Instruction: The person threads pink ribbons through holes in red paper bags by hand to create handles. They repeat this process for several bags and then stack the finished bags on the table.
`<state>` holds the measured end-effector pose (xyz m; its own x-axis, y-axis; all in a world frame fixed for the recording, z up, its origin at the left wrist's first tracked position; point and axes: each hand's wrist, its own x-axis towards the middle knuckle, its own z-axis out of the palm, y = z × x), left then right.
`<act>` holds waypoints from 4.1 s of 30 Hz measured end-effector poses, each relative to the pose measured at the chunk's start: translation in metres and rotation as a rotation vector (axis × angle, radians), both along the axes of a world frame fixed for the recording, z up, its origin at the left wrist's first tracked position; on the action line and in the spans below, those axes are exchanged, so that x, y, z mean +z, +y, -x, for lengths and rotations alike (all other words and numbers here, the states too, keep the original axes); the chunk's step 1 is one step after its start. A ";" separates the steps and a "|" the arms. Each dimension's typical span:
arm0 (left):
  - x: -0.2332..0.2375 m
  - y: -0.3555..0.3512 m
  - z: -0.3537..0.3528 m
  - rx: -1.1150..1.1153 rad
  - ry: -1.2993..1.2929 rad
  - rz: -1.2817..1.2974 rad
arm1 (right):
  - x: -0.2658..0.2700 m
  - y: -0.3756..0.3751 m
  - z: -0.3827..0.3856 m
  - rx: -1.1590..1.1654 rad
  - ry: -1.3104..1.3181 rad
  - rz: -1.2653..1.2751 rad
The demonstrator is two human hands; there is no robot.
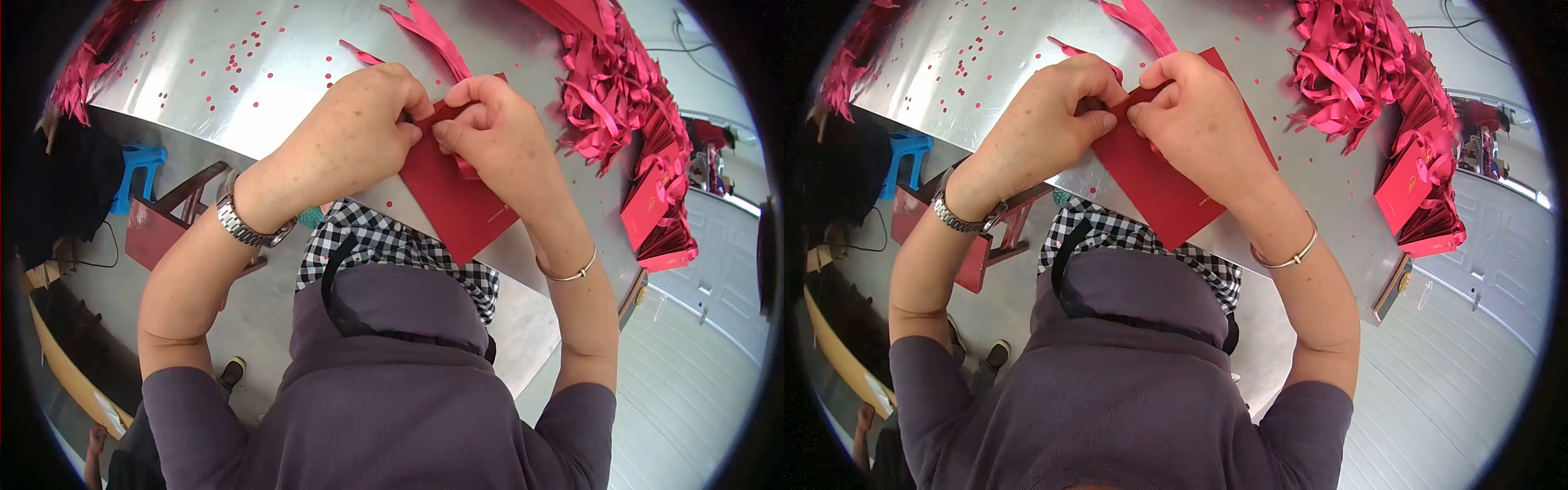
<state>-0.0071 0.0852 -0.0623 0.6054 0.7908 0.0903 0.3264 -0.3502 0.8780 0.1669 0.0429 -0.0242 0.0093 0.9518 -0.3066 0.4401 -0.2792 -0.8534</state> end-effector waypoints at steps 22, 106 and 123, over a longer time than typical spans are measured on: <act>0.006 0.000 -0.003 0.036 0.035 0.036 | -0.012 -0.010 -0.006 0.106 -0.134 -0.240; 0.016 -0.006 -0.019 0.127 0.221 -0.273 | -0.009 0.008 -0.022 0.142 -0.168 -0.321; 0.003 0.004 -0.018 -0.034 0.024 -0.092 | -0.008 -0.003 -0.026 0.170 -0.231 -0.340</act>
